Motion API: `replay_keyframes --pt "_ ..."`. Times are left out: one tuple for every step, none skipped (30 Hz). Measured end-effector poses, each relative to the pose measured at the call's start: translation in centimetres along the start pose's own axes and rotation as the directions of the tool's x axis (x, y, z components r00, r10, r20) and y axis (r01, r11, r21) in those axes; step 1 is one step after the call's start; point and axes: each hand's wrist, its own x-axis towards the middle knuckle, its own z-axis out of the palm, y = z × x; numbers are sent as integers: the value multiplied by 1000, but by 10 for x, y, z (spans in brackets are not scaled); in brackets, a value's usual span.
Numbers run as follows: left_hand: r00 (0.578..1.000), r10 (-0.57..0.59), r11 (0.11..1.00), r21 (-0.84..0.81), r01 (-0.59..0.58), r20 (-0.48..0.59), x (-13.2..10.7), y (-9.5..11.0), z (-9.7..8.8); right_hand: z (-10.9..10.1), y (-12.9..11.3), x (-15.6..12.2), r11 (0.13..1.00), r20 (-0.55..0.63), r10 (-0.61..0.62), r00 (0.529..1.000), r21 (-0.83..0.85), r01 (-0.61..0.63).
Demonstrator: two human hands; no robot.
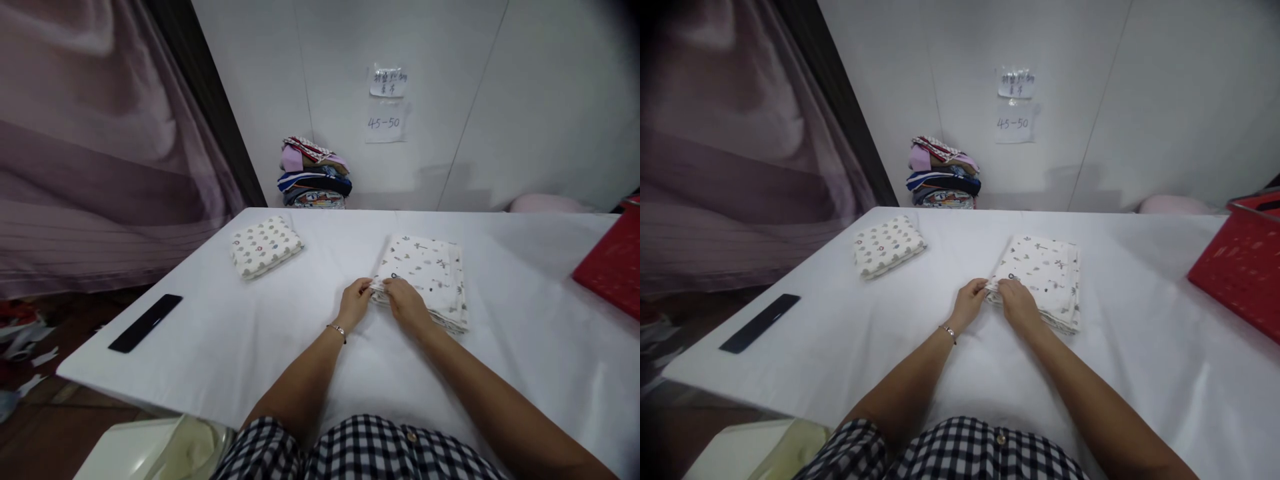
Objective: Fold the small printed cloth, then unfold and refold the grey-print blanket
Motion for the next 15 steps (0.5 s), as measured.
replay_keyframes --pt "1000 2 1000 3 -2 -1 0 0 0 1 0 -1 999 -32 -42 999 11 42" --pt "1000 7 1000 11 -6 -4 -1 1 0 1 -1 -3 998 -53 -68 996 8 68" --pt "1000 10 1000 23 -10 -8 -1 2 0 1 -2 -4 997 -66 -74 995 -8 74" --pt "1000 12 999 37 -11 -13 -1 3 0 0 -3 -5 997 -74 -67 995 -33 65" --pt "1000 12 999 51 -11 -17 -2 4 0 -1 -4 -5 997 -74 -54 996 -61 50" --pt "1000 10 998 65 -9 -21 -2 5 0 -2 -6 -5 996 -70 -37 997 -88 31" --pt "1000 8 997 73 -6 -24 -2 6 0 -3 -8 -5 994 -63 -20 998 -112 13" --pt "1000 6 997 78 -4 -25 -2 7 1 -4 -10 -4 991 -53 -5 999 -133 -2" --pt "1000 6 997 77 -4 -23 -2 9 1 -4 -11 -3 989 -42 5 999 -150 -12" --pt "1000 9 997 73 -7 -21 -2 10 1 -4 -13 -1 986 -32 9 999 -166 -14" --pt "1000 11 998 70 -10 -24 -3 11 1 -3 -14 1 984 -22 7 1000 -180 -11" --pt "1000 13 998 68 -12 -26 -3 12 1 -2 -15 3 981 -14 -1 1000 -194 -2" --pt "999 14 998 68 -12 -29 -4 13 1 0 -15 5 979 -3 -13 1000 -205 12" --pt "999 14 997 70 -11 -33 -4 13 1 1 -15 7 976 12 -27 1000 -214 29" --pt "999 14 997 71 -12 -35 -4 14 0 2 -14 9 974 29 -41 999 -220 47"
